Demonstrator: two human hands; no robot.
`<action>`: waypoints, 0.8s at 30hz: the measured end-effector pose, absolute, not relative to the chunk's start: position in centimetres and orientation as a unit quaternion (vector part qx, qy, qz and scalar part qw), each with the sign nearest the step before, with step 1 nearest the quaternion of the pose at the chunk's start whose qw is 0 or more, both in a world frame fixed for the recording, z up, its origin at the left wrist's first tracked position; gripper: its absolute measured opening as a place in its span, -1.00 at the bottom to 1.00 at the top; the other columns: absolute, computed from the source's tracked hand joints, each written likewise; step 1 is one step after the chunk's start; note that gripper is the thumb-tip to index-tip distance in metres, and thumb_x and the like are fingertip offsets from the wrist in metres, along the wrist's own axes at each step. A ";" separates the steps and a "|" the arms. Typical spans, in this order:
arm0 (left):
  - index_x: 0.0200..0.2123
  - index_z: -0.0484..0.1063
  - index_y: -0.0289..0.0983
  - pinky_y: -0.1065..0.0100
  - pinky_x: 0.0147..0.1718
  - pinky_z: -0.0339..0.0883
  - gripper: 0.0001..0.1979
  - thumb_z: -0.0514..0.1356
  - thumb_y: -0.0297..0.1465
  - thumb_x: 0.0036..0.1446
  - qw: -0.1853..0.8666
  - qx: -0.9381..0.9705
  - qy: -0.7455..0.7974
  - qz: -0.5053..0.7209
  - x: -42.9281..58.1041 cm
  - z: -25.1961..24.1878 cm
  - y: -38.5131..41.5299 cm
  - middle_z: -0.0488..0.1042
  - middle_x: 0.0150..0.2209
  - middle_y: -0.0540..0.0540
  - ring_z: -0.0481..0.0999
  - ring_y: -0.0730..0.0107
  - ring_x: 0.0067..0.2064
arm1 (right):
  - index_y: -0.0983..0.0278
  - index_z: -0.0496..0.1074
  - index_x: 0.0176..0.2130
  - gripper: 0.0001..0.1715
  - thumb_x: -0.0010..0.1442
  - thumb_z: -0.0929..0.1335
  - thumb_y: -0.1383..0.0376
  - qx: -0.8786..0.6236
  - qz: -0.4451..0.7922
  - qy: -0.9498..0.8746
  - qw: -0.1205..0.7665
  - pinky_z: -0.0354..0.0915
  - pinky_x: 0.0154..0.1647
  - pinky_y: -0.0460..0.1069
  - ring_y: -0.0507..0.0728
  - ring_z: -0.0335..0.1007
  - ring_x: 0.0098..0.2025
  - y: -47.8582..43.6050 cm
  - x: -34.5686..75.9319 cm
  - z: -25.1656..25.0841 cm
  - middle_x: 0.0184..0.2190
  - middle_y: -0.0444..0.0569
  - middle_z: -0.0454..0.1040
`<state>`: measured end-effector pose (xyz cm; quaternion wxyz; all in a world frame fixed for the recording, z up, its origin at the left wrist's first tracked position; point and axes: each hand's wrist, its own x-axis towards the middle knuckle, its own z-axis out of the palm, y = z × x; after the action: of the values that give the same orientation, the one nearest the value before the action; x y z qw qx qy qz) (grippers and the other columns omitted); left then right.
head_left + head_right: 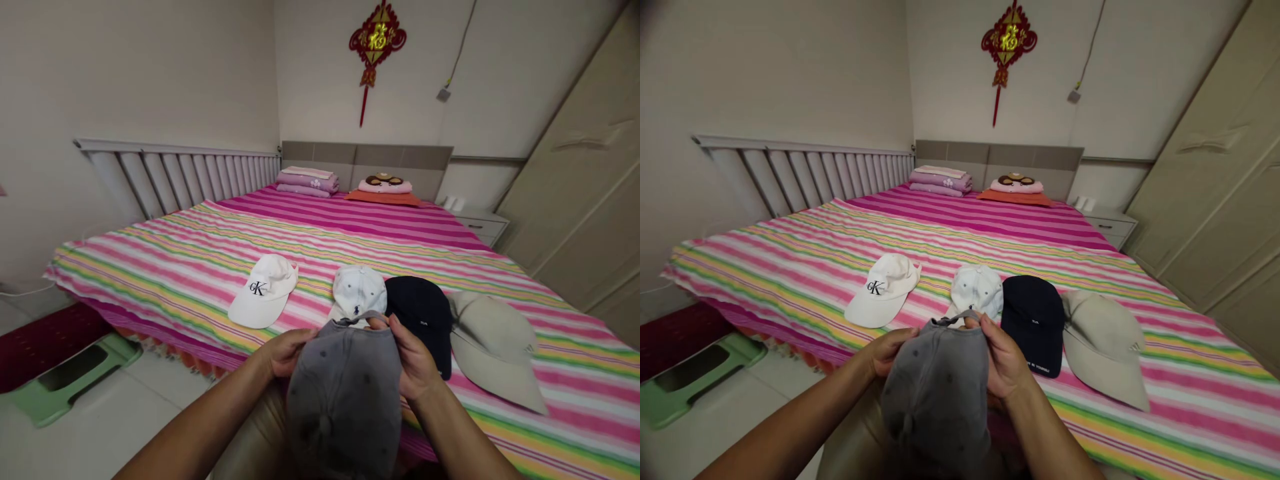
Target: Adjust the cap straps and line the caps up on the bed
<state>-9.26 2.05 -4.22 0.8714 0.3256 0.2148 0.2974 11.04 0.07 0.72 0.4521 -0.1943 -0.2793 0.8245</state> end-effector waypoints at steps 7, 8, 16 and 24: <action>-0.43 0.47 -0.37 0.34 -0.30 0.27 -0.64 0.25 -0.17 -0.19 0.865 0.254 0.226 0.368 -9.2 -2.8 2.4 0.51 -0.52 -0.11 0.49 0.31 -0.41 | 0.24 0.35 -0.41 -0.61 -0.17 0.37 0.01 -0.201 0.820 -0.310 0.437 0.25 -0.35 0.02 0.11 0.38 -0.44 0.3 11.5 0.0 -0.49 -0.08 0.45; -0.42 0.47 -0.36 0.34 -0.31 0.28 -0.66 0.24 -0.17 -0.18 0.859 0.256 0.224 0.383 -9.1 -2.4 2.5 0.51 -0.53 -0.09 0.49 0.31 -0.42 | 0.24 0.36 -0.41 -0.56 -0.16 0.35 -0.04 -0.200 0.825 -0.313 0.426 0.25 -0.36 0.02 0.11 0.39 -0.44 0.2 11.5 -0.3 -0.49 -0.07 0.46; -0.47 0.44 -0.38 0.47 -0.48 0.22 -0.80 0.28 -0.35 -0.16 0.812 0.361 0.233 0.395 -9.4 -1.8 2.6 0.43 -0.55 -0.04 0.39 0.50 -0.53 | 0.33 0.38 -0.21 -0.46 -0.30 0.40 0.28 -0.109 0.871 -0.386 0.284 0.21 -0.24 0.01 0.13 0.41 -0.35 -0.1 10.1 -0.2 -0.37 0.01 0.49; -0.40 0.41 -0.39 0.49 -0.49 0.24 -0.72 0.33 -0.54 -0.30 0.811 0.363 0.197 0.415 -10.3 -3.9 2.4 0.44 -0.53 -0.04 0.39 0.52 -0.54 | 0.38 0.34 -0.14 -0.41 -0.27 0.32 0.35 -0.079 0.885 -0.361 0.283 0.18 -0.21 0.02 0.15 0.40 -0.30 0.0 8.4 -1.5 -0.34 0.08 0.49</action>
<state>-10.33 2.35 -3.94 0.8110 0.3627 0.1970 0.4146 8.40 0.04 -1.46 0.2828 -0.0788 -0.3614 0.8850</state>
